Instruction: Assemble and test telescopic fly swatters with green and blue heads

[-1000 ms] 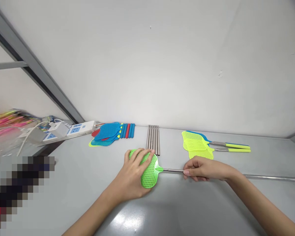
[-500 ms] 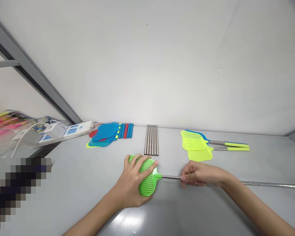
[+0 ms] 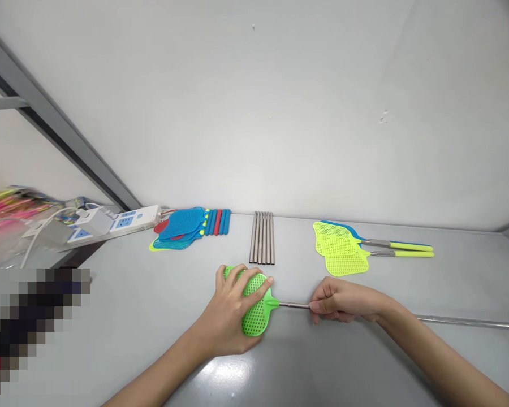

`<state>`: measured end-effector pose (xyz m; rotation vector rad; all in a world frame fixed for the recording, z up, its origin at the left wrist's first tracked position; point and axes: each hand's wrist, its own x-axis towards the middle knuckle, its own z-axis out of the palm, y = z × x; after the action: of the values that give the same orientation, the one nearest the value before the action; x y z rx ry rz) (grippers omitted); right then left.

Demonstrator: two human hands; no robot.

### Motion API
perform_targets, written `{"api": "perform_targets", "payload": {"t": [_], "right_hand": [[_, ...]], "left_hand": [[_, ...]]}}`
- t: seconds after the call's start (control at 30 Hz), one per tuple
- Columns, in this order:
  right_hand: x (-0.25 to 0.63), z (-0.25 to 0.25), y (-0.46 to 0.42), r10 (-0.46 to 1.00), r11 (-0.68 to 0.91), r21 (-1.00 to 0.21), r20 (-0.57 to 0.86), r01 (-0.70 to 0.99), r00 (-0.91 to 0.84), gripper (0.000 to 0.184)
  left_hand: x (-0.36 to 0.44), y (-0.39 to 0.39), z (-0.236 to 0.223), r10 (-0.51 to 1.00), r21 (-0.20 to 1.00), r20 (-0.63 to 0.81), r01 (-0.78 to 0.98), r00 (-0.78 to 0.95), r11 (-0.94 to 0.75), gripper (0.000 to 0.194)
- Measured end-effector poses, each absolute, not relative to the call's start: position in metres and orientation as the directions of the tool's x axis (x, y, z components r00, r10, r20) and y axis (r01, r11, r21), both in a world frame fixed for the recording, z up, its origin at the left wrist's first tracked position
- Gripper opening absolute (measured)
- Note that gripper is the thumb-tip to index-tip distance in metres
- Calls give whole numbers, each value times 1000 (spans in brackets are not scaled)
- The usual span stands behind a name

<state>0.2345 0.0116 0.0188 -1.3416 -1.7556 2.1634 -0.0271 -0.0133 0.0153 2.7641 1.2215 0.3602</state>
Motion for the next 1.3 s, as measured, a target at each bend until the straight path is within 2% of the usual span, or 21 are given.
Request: {"api": "perform_targets", "payload": {"t": [1.0, 1.3], "right_hand": [[223, 10, 8, 477, -462, -782, -617, 420, -626, 29], [229, 13, 10, 484, -443, -779, -625, 445, -613, 30]], "left_hand": [[-25, -16, 10, 716, 181, 172, 693, 676, -698, 71], [-21, -16, 14, 730, 203, 159, 701, 665, -683, 68]]}}
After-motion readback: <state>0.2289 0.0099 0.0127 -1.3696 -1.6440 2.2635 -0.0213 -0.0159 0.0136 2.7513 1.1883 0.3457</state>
